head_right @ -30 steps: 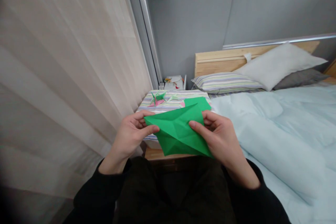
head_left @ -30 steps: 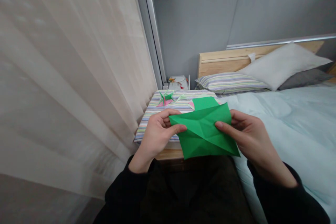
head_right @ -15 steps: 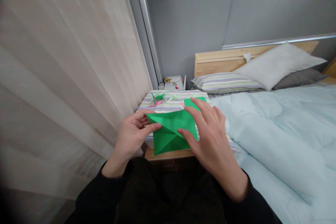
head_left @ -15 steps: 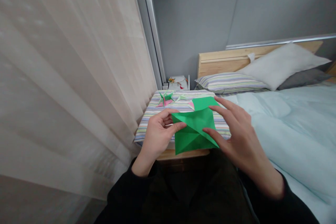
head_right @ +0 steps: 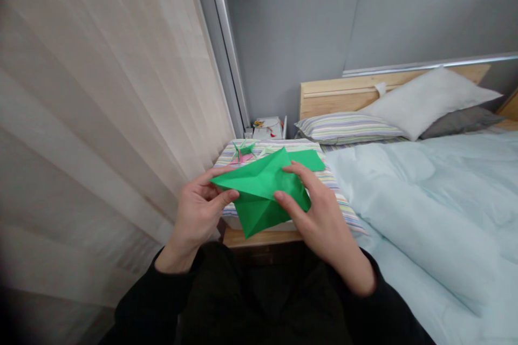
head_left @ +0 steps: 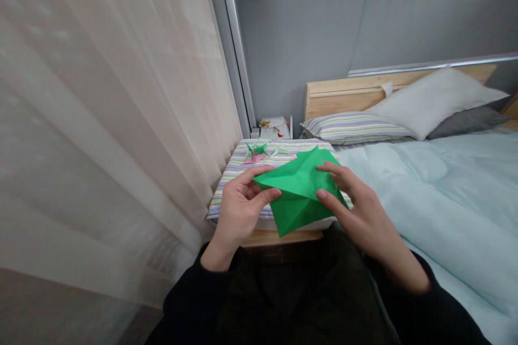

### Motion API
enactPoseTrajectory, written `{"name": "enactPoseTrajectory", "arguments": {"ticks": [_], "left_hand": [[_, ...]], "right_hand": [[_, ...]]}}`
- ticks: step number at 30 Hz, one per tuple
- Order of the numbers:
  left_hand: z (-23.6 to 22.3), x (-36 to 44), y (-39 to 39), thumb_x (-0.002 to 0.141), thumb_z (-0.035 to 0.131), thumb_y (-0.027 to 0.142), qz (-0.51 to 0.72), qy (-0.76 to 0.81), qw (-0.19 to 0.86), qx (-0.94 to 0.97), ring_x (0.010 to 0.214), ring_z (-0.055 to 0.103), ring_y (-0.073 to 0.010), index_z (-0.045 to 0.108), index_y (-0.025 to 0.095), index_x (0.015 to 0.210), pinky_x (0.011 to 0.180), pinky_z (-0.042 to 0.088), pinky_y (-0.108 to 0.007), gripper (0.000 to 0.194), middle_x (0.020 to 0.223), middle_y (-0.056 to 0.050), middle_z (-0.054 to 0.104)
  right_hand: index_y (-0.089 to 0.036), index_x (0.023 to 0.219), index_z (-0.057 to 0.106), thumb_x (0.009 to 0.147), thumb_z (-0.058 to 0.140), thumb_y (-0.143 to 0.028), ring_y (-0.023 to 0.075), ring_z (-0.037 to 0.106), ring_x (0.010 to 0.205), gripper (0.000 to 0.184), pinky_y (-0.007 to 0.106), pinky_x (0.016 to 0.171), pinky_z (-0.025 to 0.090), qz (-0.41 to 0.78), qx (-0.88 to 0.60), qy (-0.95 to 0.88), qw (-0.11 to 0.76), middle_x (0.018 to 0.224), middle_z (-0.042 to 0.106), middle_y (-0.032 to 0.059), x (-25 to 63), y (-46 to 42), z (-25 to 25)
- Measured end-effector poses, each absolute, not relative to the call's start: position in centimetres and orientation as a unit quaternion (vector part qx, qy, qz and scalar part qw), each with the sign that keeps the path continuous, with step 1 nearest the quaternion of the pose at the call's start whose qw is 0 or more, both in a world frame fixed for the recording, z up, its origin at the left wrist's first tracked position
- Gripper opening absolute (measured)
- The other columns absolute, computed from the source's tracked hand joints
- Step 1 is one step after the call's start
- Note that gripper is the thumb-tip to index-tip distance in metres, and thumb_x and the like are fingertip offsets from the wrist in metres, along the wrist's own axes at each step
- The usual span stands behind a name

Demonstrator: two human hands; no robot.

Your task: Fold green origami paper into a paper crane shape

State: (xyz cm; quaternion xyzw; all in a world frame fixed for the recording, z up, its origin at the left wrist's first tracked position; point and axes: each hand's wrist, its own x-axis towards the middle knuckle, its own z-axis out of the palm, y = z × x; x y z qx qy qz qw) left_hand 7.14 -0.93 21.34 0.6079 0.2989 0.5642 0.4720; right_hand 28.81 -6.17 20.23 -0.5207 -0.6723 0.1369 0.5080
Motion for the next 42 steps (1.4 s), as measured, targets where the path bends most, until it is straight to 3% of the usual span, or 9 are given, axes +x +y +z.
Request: {"name": "enactPoseTrajectory", "arguments": {"ticks": [3, 9, 12, 14, 17, 19, 26, 34, 42], "left_hand": [[22.1, 7.1, -1.4, 0.072, 0.085, 0.024, 0.502, 0.300, 0.484, 0.651, 0.071, 0.065, -0.0144, 0.074, 0.021, 0.110, 0.062, 0.054, -0.025, 0.039, 0.094, -0.004, 0.074], [22.7, 6.6, -1.7, 0.073, 0.082, 0.018, 0.494, 0.297, 0.466, 0.671, 0.074, 0.066, -0.0154, 0.068, 0.027, 0.126, 0.066, 0.057, -0.026, 0.055, 0.099, -0.004, 0.074], [22.6, 6.3, -1.4, 0.074, 0.081, 0.020, 0.487, 0.322, 0.423, 0.693, 0.069, 0.064, -0.0140, 0.078, 0.021, 0.105, 0.062, 0.056, -0.025, 0.031, 0.096, -0.004, 0.075], [22.5, 6.1, -1.3, 0.073, 0.082, 0.021, 0.486, 0.343, 0.398, 0.698, 0.064, 0.063, -0.0127, 0.080, 0.019, 0.093, 0.059, 0.054, -0.024, 0.020, 0.090, -0.004, 0.076], [22.3, 6.3, -1.3, 0.073, 0.084, 0.022, 0.493, 0.350, 0.373, 0.704, 0.066, 0.065, -0.0134, 0.079, 0.019, 0.083, 0.062, 0.056, -0.024, 0.012, 0.082, -0.002, 0.075], [22.3, 6.7, -1.4, 0.074, 0.083, 0.022, 0.492, 0.339, 0.374, 0.709, 0.069, 0.067, -0.0145, 0.077, 0.018, 0.080, 0.067, 0.058, -0.026, 0.009, 0.079, -0.002, 0.074], [22.2, 7.6, -2.0, 0.072, 0.086, 0.027, 0.499, 0.335, 0.397, 0.694, 0.066, 0.066, -0.0138, 0.071, 0.018, 0.082, 0.068, 0.059, -0.028, 0.020, 0.079, 0.000, 0.069], [22.5, 6.9, -1.3, 0.074, 0.085, 0.028, 0.514, 0.306, 0.290, 0.747, 0.101, 0.065, -0.0223, 0.077, 0.020, 0.079, 0.096, 0.050, -0.036, 0.012, 0.097, -0.006, 0.070], [22.9, 7.1, -1.6, 0.080, 0.076, 0.033, 0.507, 0.368, 0.416, 0.659, 0.054, 0.049, -0.0103, 0.065, 0.016, 0.059, 0.052, 0.040, -0.023, 0.030, 0.055, 0.002, 0.056]], "right_hand": [[-0.022, 0.118, 0.068, 0.089, 0.069, -0.048, 0.0272, 0.069, 0.107, 0.039, 0.040, 0.087, 0.056, 0.289, -0.494, -0.609, 0.549, 0.116, 0.073, 0.0100, 29.6, -5.5, 20.7], [-0.020, 0.124, 0.072, 0.077, 0.080, -0.042, 0.0247, 0.072, 0.091, 0.052, 0.035, 0.073, 0.059, 0.420, -0.479, -0.549, 0.541, 0.114, 0.076, 0.0102, 30.7, -4.8, 20.6], [-0.019, 0.122, 0.073, 0.086, 0.071, -0.046, 0.0258, 0.072, 0.089, 0.045, 0.041, 0.076, 0.059, 0.328, -0.511, -0.592, 0.530, 0.107, 0.077, 0.0109, 30.7, -4.7, 20.3], [-0.021, 0.123, 0.073, 0.091, 0.065, -0.047, 0.0316, 0.068, 0.111, 0.042, 0.051, 0.092, 0.055, 0.176, -0.522, -0.650, 0.524, 0.124, 0.071, 0.0146, 30.4, -4.9, 20.2], [-0.024, 0.130, 0.068, 0.089, 0.069, -0.048, 0.0407, 0.040, 0.145, 0.048, 0.069, 0.114, 0.028, -0.029, -0.506, -0.730, 0.458, 0.156, 0.046, 0.0166, 29.2, -5.8, 20.5], [-0.028, 0.132, 0.064, 0.089, 0.070, -0.046, 0.0400, 0.044, 0.143, 0.046, 0.074, 0.116, 0.015, -0.077, -0.484, -0.777, 0.396, 0.151, 0.055, 0.0135, 28.4, -6.3, 20.8], [-0.022, 0.098, 0.071, 0.098, 0.055, -0.018, 0.0226, 0.072, 0.087, 0.017, 0.054, 0.108, 0.040, -0.095, -0.436, -0.815, 0.369, 0.091, 0.078, 0.0061, 27.4, -6.2, 21.1], [-0.021, 0.091, 0.071, 0.099, 0.058, -0.023, 0.0212, 0.070, 0.080, 0.016, 0.045, 0.101, 0.044, -0.013, -0.417, -0.816, 0.399, 0.082, 0.076, 0.0030, 27.7, -6.0, 20.9], [-0.021, 0.078, 0.064, 0.101, 0.055, -0.031, 0.0169, 0.061, 0.071, 0.026, 0.030, 0.068, 0.042, 0.161, -0.482, -0.769, 0.388, 0.073, 0.068, -0.0014, 27.7, -6.6, 21.8]]}}
